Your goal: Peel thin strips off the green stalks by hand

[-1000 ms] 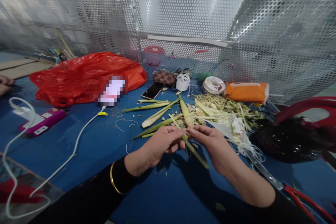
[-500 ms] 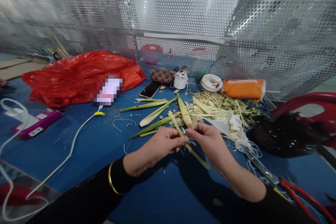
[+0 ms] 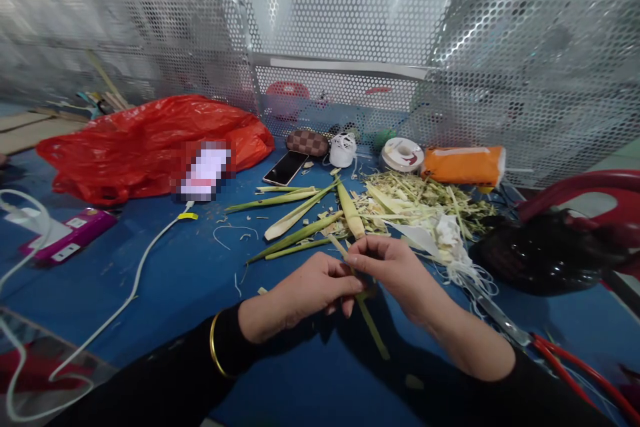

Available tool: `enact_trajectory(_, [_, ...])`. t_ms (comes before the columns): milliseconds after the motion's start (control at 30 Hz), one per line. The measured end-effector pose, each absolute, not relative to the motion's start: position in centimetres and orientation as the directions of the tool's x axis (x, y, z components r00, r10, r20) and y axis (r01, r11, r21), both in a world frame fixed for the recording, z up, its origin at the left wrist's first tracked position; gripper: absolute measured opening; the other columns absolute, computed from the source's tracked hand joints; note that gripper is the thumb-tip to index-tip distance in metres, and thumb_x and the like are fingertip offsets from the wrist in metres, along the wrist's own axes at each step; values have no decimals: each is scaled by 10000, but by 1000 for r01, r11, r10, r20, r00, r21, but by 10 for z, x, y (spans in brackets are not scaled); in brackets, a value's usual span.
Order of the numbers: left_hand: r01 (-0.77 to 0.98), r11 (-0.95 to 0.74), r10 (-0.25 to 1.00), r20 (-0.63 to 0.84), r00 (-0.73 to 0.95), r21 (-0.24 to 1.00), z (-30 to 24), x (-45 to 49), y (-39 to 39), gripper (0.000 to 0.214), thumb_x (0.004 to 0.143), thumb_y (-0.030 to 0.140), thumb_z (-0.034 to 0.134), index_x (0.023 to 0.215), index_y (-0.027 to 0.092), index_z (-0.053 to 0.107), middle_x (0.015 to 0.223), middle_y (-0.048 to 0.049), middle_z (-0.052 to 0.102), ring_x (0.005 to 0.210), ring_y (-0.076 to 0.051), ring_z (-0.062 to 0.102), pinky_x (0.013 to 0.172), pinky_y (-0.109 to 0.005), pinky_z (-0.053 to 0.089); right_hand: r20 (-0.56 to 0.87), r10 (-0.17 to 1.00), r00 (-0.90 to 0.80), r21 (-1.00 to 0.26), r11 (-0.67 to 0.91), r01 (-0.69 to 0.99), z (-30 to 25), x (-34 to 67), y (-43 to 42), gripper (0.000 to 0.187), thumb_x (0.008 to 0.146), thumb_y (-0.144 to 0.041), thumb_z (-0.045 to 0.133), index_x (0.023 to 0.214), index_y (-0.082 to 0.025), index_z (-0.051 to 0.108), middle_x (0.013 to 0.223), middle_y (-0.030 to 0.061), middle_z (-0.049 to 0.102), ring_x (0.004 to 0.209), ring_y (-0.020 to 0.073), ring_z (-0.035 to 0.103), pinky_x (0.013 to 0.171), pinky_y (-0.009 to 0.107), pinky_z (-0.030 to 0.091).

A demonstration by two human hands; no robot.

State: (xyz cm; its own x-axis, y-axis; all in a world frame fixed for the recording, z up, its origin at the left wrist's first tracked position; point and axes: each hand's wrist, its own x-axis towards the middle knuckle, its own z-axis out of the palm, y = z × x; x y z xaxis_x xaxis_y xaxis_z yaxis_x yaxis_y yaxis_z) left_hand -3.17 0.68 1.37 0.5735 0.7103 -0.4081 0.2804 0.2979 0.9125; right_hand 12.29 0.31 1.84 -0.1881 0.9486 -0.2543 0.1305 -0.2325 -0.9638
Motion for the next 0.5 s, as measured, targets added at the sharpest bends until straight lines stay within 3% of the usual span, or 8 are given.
enact_trajectory(233, [270,333,719,-429,547,903,13,-34,8,226,740,326,614,617,139,642,458,45,508,412,-55,372,443,-202,258,-335,861,-382,-932,-362,0,17,130,6,241,692,-364,749,766,-154,658,688,7,605,576,98,503,509,216,364])
enact_trajectory(367, [259,348,695,-433,574,901,12,-34,8,339,766,422,617,584,136,616,511,20,575,400,-46,406,432,-192,278,-274,930,-246,-958,-286,-14,12,127,7,238,682,-329,740,615,-167,579,611,-13,576,569,99,489,541,230,377])
enact_trajectory(500, [229,406,637,-453,624,885,8,-34,7,282,768,372,573,605,144,602,605,-22,670,379,-57,471,402,-186,314,-174,979,-109,-981,-163,107,8,122,6,268,671,-333,709,561,-188,512,519,-54,480,495,88,396,470,229,309])
